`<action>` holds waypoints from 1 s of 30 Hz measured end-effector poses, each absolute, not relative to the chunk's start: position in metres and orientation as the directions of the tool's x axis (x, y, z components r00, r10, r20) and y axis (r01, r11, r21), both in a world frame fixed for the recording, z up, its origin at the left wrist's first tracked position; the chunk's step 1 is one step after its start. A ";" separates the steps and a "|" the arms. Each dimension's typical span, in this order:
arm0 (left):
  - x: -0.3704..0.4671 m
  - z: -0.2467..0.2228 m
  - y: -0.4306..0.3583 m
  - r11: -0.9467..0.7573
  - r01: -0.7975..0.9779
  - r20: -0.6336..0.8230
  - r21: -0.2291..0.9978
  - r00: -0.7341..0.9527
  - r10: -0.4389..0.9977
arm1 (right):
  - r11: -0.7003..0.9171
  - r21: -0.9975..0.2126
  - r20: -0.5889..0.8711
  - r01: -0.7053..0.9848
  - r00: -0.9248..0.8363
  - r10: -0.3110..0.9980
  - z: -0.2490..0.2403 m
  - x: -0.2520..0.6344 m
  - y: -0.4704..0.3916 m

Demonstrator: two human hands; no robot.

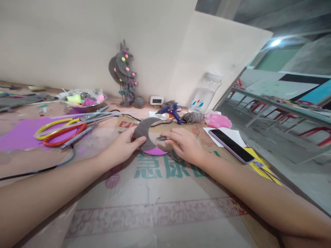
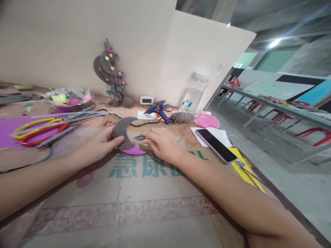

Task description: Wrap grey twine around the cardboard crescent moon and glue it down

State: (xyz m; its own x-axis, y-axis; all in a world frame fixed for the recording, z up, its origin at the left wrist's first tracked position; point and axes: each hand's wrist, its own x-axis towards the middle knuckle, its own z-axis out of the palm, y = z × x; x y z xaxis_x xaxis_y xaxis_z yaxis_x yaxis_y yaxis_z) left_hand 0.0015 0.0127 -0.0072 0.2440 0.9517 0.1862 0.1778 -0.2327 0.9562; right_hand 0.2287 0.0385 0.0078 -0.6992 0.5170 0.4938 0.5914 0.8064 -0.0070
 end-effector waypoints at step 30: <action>-0.004 -0.008 0.018 -0.126 -0.071 0.132 0.989 0.085 0.988 | 0.383 -0.912 0.134 0.146 -0.777 0.615 0.023 0.206 -0.003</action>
